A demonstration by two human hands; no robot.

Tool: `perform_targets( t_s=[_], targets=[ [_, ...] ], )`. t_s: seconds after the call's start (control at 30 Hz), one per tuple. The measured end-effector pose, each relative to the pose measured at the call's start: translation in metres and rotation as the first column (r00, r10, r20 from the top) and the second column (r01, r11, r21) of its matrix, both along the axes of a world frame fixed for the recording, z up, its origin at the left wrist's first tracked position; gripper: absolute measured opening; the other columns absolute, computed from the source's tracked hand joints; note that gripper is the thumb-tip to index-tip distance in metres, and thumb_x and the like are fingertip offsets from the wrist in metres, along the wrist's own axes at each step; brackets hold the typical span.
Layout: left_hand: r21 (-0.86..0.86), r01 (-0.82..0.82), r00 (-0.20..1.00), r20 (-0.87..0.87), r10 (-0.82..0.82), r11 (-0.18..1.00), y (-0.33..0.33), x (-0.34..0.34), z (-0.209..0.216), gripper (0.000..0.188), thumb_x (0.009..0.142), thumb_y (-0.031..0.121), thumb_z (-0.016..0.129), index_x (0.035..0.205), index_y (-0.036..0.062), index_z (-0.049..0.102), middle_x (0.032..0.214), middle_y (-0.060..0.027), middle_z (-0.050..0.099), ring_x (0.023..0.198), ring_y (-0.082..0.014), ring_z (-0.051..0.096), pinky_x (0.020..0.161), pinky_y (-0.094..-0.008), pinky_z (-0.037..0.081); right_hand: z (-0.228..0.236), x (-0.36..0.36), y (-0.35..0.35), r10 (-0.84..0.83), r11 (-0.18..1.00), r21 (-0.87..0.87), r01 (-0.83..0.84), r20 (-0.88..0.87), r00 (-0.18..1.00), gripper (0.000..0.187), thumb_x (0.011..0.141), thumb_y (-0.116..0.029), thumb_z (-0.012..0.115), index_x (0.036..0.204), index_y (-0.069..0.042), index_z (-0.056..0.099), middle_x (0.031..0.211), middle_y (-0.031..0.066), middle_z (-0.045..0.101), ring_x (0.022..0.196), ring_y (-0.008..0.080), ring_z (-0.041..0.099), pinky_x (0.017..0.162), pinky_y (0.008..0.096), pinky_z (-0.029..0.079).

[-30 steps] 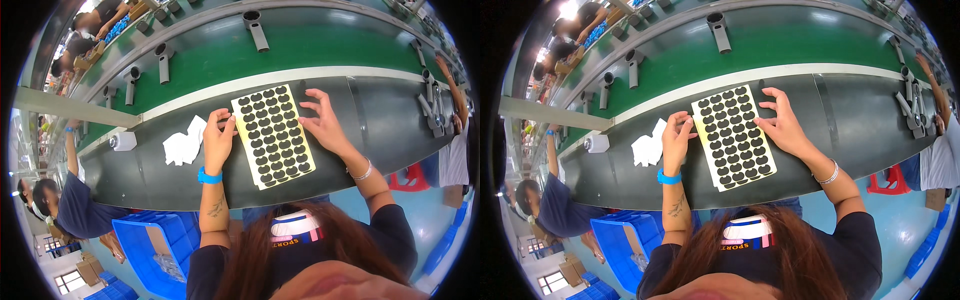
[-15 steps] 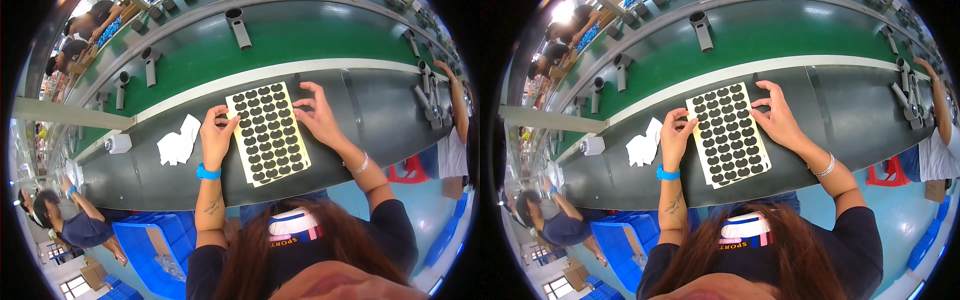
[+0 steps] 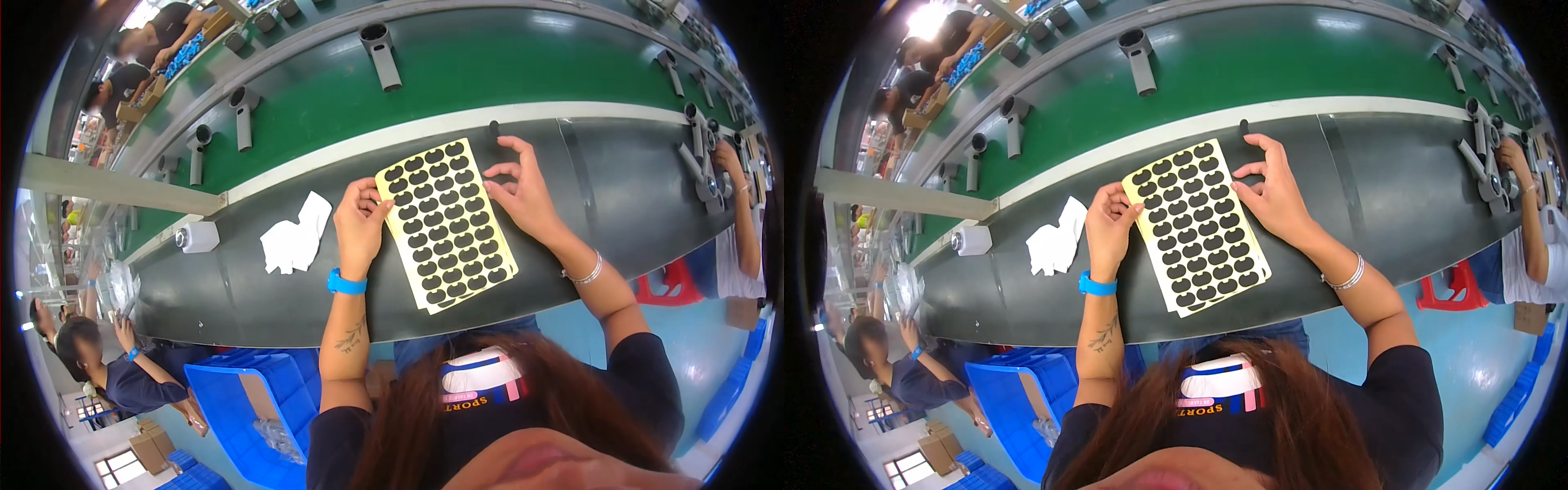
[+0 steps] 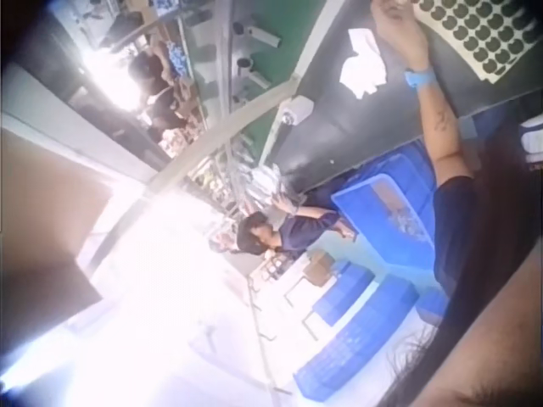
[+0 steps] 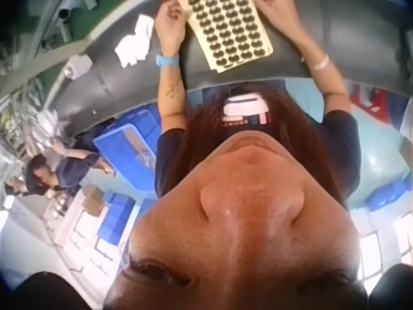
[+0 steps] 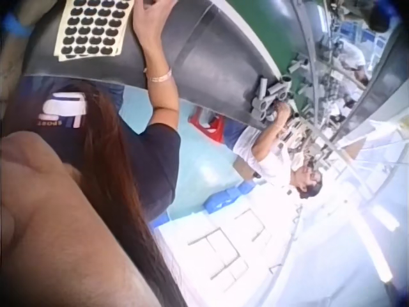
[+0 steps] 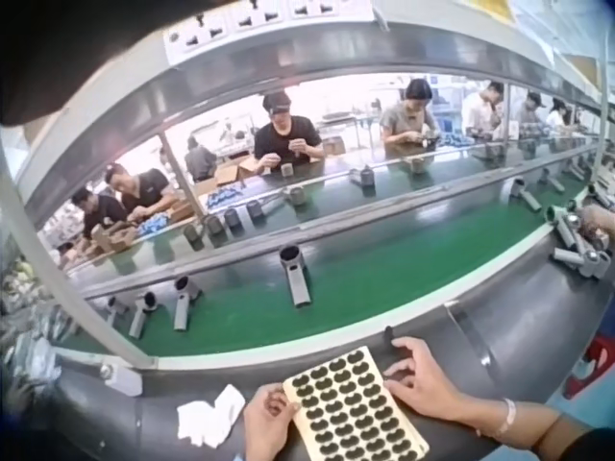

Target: The person takes portable fan bodies from a conveyor line, peels adhesive pads from a backing sheet by hand, and applies the pads onto the bottom of each fan.

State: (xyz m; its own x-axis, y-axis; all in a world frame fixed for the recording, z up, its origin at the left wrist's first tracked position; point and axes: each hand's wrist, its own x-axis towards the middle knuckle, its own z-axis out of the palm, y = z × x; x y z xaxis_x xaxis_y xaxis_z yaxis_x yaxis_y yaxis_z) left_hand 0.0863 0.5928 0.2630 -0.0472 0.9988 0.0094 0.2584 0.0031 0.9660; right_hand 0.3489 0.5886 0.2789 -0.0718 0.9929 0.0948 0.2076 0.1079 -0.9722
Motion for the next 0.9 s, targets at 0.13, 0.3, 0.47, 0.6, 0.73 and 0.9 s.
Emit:
perform_targets(
  t_s=[0.13,0.3,0.47,0.6,0.73,0.9],
  targets=[
    [0.039,-0.003,0.996,-0.086,0.006,0.999,-0.0039,0.0050,0.0061,0.023,0.077,-0.007,0.065,0.099,-0.0040,0.058,0.078,-0.0009,0.057,0.064,-0.0052,0.050,0.058,-0.0184,0.043,0.0028,0.0016,-0.0018,-0.001,1.000,0.004,0.001,0.001,1.000,0.057,0.082,0.007,0.058,0.130,0.000,0.028,0.126,0.0107,0.035,0.099,0.0143,0.054,0.069,0.0231,0.055],
    [0.096,-0.016,0.994,-0.108,0.027,0.995,-0.0079,0.0022,0.0026,0.027,0.075,-0.005,0.068,0.100,-0.0029,0.059,0.077,-0.0041,0.058,0.060,-0.0089,0.052,0.054,-0.0225,0.043,0.0026,-0.0004,-0.0039,0.014,1.000,0.021,-0.014,-0.005,1.000,0.056,0.083,0.007,0.057,0.130,0.001,0.028,0.127,0.0113,0.033,0.098,0.0145,0.054,0.068,0.0236,0.055],
    [0.106,0.001,0.990,-0.137,0.013,0.994,-0.0089,0.0022,0.0049,0.025,0.076,-0.004,0.067,0.099,-0.0031,0.060,0.078,-0.0027,0.060,0.062,-0.0060,0.052,0.055,-0.0196,0.044,0.0021,-0.0013,-0.0043,0.005,1.000,0.020,-0.004,-0.008,1.000,0.055,0.084,0.006,0.057,0.130,0.000,0.028,0.126,0.0108,0.036,0.096,0.0139,0.055,0.067,0.0234,0.055],
    [0.120,-0.001,0.987,-0.159,0.020,0.993,-0.0062,0.0020,0.0027,0.024,0.076,-0.001,0.068,0.099,-0.0030,0.060,0.076,-0.0019,0.059,0.061,-0.0056,0.051,0.055,-0.0194,0.043,-0.0015,0.0004,-0.0032,0.001,1.000,0.029,0.000,-0.031,1.000,0.054,0.085,0.004,0.056,0.131,-0.001,0.028,0.128,0.0108,0.034,0.095,0.0133,0.054,0.067,0.0235,0.055],
    [0.115,-0.011,0.989,-0.147,0.028,0.993,-0.0062,0.0020,0.0025,0.023,0.077,0.000,0.069,0.099,-0.0029,0.061,0.074,-0.0008,0.059,0.060,-0.0049,0.050,0.055,-0.0191,0.042,0.0012,0.0006,-0.0031,-0.009,1.000,0.015,0.010,-0.053,0.999,0.054,0.085,0.005,0.056,0.131,-0.001,0.028,0.129,0.0109,0.033,0.096,0.0134,0.054,0.066,0.0237,0.055],
    [0.108,0.000,0.991,-0.133,0.015,0.994,-0.0075,0.0037,0.0054,0.022,0.078,0.001,0.068,0.098,-0.0028,0.061,0.072,-0.0007,0.059,0.061,-0.0046,0.051,0.055,-0.0191,0.042,-0.0009,-0.0003,-0.0024,-0.006,1.000,0.028,0.007,-0.039,0.999,0.055,0.084,0.005,0.057,0.131,0.000,0.029,0.129,0.0111,0.033,0.096,0.0135,0.055,0.064,0.0238,0.055]
  ],
)
